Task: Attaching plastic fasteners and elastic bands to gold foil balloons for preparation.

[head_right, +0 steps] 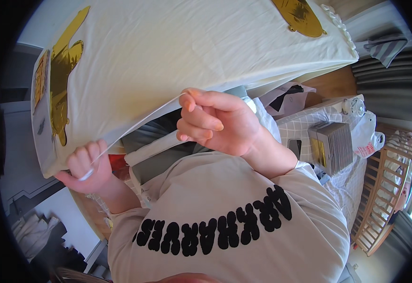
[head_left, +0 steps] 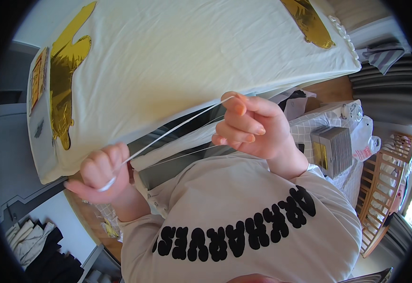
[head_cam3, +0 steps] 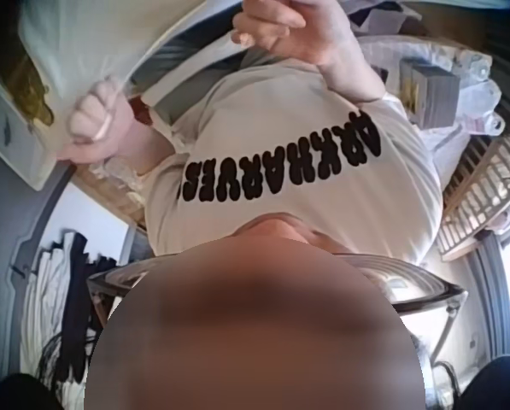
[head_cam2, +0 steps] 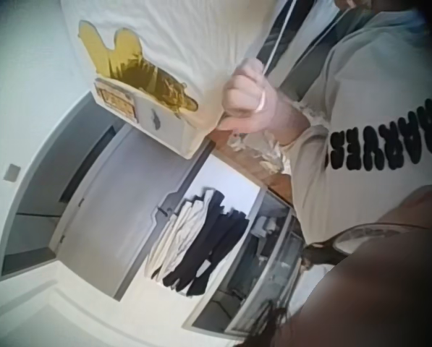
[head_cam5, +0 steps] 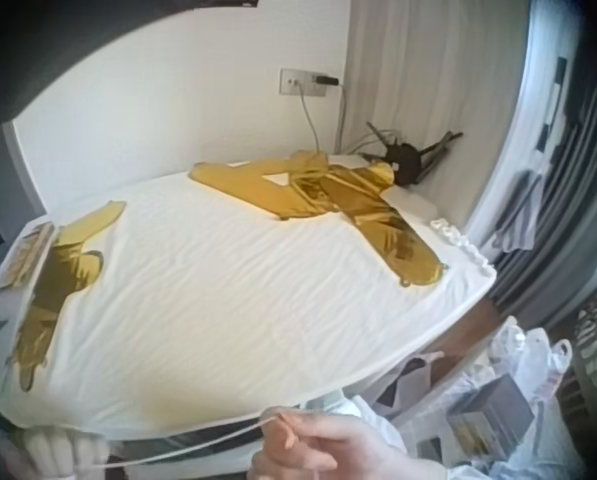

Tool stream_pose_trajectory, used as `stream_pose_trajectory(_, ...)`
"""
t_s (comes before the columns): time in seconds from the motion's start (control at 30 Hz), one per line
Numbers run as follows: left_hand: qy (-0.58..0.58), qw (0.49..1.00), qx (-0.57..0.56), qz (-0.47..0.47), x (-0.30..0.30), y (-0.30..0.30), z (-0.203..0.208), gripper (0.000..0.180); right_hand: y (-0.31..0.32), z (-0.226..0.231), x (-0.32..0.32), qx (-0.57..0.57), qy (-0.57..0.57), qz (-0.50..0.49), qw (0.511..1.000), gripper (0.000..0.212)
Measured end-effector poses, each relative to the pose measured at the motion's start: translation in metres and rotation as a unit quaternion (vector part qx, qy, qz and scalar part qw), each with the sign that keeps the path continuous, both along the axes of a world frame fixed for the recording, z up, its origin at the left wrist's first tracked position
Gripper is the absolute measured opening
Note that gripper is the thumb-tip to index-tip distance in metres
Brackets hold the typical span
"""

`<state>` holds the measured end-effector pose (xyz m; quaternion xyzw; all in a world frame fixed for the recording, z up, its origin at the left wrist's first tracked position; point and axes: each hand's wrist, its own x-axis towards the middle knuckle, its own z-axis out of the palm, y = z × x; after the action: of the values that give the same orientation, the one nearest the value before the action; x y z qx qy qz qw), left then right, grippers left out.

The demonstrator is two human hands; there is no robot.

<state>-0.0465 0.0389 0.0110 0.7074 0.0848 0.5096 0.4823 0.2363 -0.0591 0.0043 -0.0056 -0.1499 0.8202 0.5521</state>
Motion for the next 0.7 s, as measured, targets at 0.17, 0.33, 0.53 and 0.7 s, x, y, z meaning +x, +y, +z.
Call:
stream_pose_trajectory(0.17, 0.393, 0.777, 0.391, 0.298, 0.015, -0.008, 0.01, 0.049, 0.0, -0.004, 0.015, 0.016, 0.057, 0.076, 0.995, 0.025)
stream_pose_trajectory(0.33, 0.338, 0.839, 0.267, 0.332, 0.037, -0.005, 0.0, 0.035, 0.002, -0.009, 0.019, 0.033, 0.09, 0.068, 0.993, 0.022)
stream_pose_trajectory(0.53, 0.223, 0.915, 0.077, 0.328, 0.055, -0.006, -0.001, 0.056, 0.004, -0.004, 0.006, 0.062, 0.025, 0.025, 0.997, 0.021)
stream_pose_trajectory(0.7, -0.222, 0.939, -0.264, 0.013, 0.066, -0.022, 0.026, 0.057, 0.004, -0.007, 0.004, 0.062, 0.022, 0.021, 0.998, 0.021)
